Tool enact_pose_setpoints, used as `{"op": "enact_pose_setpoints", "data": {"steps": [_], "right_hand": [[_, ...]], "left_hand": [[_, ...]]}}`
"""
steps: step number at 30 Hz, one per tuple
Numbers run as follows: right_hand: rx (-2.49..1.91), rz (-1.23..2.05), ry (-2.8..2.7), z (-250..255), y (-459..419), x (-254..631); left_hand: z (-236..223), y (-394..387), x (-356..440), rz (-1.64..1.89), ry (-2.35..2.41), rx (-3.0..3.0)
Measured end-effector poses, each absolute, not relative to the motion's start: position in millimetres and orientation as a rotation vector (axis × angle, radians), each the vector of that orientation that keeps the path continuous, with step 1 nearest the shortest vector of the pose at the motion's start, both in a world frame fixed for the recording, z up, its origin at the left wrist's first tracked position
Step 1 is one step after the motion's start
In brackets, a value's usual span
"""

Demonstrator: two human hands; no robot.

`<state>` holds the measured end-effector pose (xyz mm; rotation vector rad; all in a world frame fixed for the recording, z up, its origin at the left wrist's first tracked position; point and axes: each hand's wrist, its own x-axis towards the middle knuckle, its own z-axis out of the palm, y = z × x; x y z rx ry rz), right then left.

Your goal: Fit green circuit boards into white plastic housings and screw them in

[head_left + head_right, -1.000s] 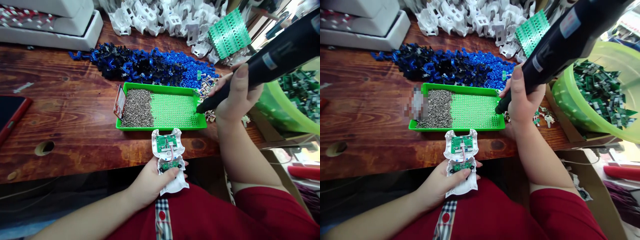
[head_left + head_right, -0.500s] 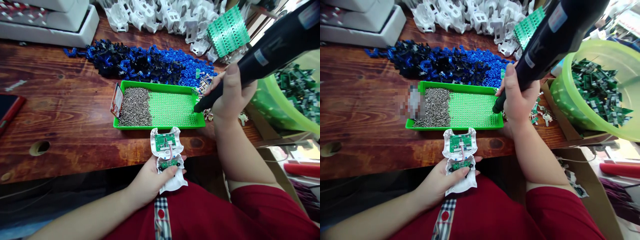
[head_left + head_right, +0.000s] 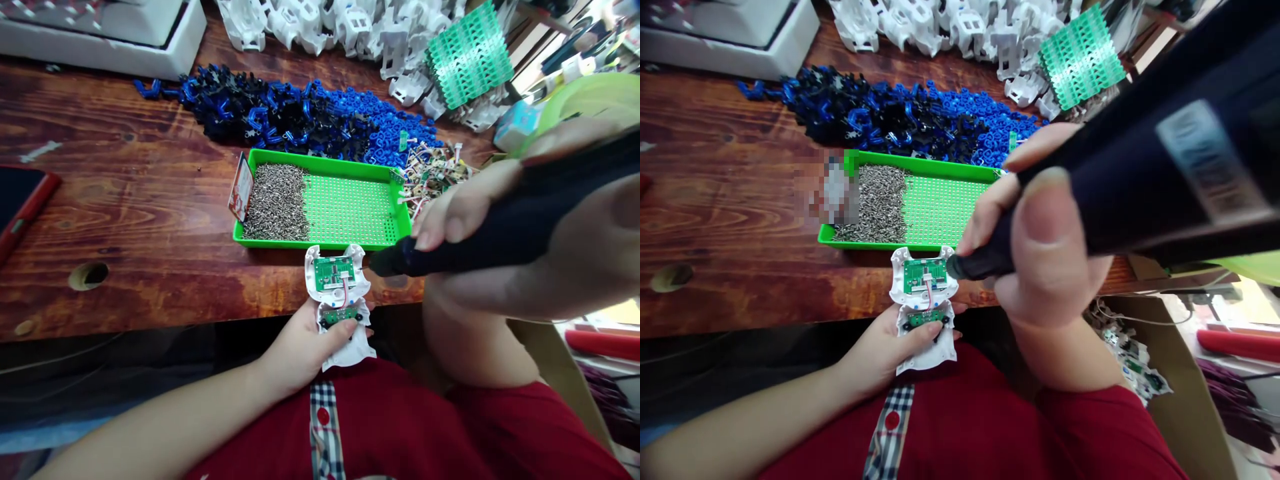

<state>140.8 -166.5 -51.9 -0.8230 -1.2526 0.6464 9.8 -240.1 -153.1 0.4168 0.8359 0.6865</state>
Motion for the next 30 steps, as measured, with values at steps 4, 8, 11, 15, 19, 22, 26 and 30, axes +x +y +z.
{"op": "enact_pose_setpoints", "data": {"steps": [4,8,11,15,19,22,26,30], "right_hand": [[-0.742,0.794,-1.219,-62,-163,132],[-0.688,0.819,-1.163,-71,-155,130],[-0.690,0.816,-1.166,-73,-155,129],[-0.678,0.804,-1.235,-77,-156,133],[-0.618,0.791,-1.303,-84,-153,135],[-0.581,0.750,-1.297,-91,-150,133],[-0.601,0.767,-1.268,-97,-149,130],[-0.553,0.817,-1.247,-100,-152,133]], "left_hand": [[-154,-240,10,0.683,0.830,0.427],[-154,-241,10,0.699,0.824,0.443],[-154,-240,10,0.700,0.828,0.458],[-155,-240,8,0.680,0.833,0.470],[-157,-241,9,0.697,0.804,0.446],[-156,-241,11,0.728,0.818,0.437],[-154,-241,13,0.727,0.826,0.436],[-157,-241,11,0.714,0.808,0.438]]}}
